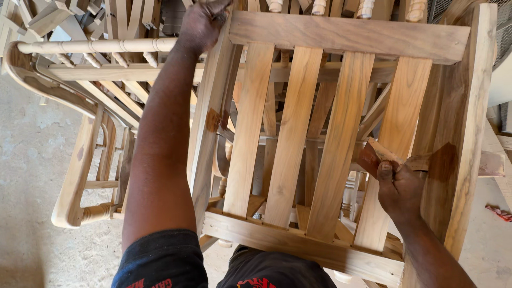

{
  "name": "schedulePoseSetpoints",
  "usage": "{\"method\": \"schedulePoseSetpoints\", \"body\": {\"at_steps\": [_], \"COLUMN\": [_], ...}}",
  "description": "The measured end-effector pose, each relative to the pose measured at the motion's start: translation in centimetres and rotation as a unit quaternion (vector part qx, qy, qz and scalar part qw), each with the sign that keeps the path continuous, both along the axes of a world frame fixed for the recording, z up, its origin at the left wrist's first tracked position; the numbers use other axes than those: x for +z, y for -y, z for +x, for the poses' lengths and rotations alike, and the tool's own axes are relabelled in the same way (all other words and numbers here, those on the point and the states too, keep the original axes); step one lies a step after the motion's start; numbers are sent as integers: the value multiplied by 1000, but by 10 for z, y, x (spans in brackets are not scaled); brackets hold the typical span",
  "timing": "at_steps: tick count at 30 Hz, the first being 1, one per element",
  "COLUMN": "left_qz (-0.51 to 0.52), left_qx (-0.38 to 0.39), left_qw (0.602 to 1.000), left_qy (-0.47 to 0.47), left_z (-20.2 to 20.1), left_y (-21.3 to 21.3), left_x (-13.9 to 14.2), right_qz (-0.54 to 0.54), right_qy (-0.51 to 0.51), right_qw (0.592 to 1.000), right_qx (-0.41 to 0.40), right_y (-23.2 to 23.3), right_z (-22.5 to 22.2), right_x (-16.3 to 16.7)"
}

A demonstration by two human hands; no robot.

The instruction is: The person applies a brown wood stain to a wooden chair using a small wooden block and a scraper. They work on the legs, seat slats, and backrest, repeatedly dipping the block into a container of stain and spreading it across the surfaces.

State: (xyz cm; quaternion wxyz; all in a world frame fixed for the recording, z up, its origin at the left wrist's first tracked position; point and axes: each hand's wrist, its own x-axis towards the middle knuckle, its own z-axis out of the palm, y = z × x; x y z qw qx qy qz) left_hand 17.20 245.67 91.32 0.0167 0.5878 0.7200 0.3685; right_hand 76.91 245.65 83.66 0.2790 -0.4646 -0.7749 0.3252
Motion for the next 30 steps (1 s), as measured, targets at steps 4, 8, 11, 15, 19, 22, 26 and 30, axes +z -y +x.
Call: {"method": "schedulePoseSetpoints", "body": {"at_steps": [4,8,11,15,19,22,26,30], "left_qz": [-88,-259,-330,-294,-166,-184,-284,-349], "left_qx": [17,104,93,120,46,68,95,93], "left_qw": [990,948,897,924,975,967,942,922], "left_qy": [-113,-153,-279,-211,-139,-162,-149,-138], "left_z": [12,10,-6,-26,-24,-17,-7,2], "left_y": [-3,4,14,17,-8,-30,-40,-33], "left_x": [-2,-2,11,26,24,22,31,48], "right_qz": [-15,-16,-15,-11,-24,-19,-28,-18], "right_qy": [17,-16,-42,-8,-20,-32,-25,-35], "right_qw": [1000,1000,999,1000,1000,999,999,999], "right_qx": [-9,5,7,5,4,-3,-10,-1], "right_y": [-2,-4,-4,-3,-4,-5,-4,-2], "right_z": [3,6,7,8,6,4,5,5], "right_x": [-2,-6,-9,-10,-8,-7,-6,-3]}}
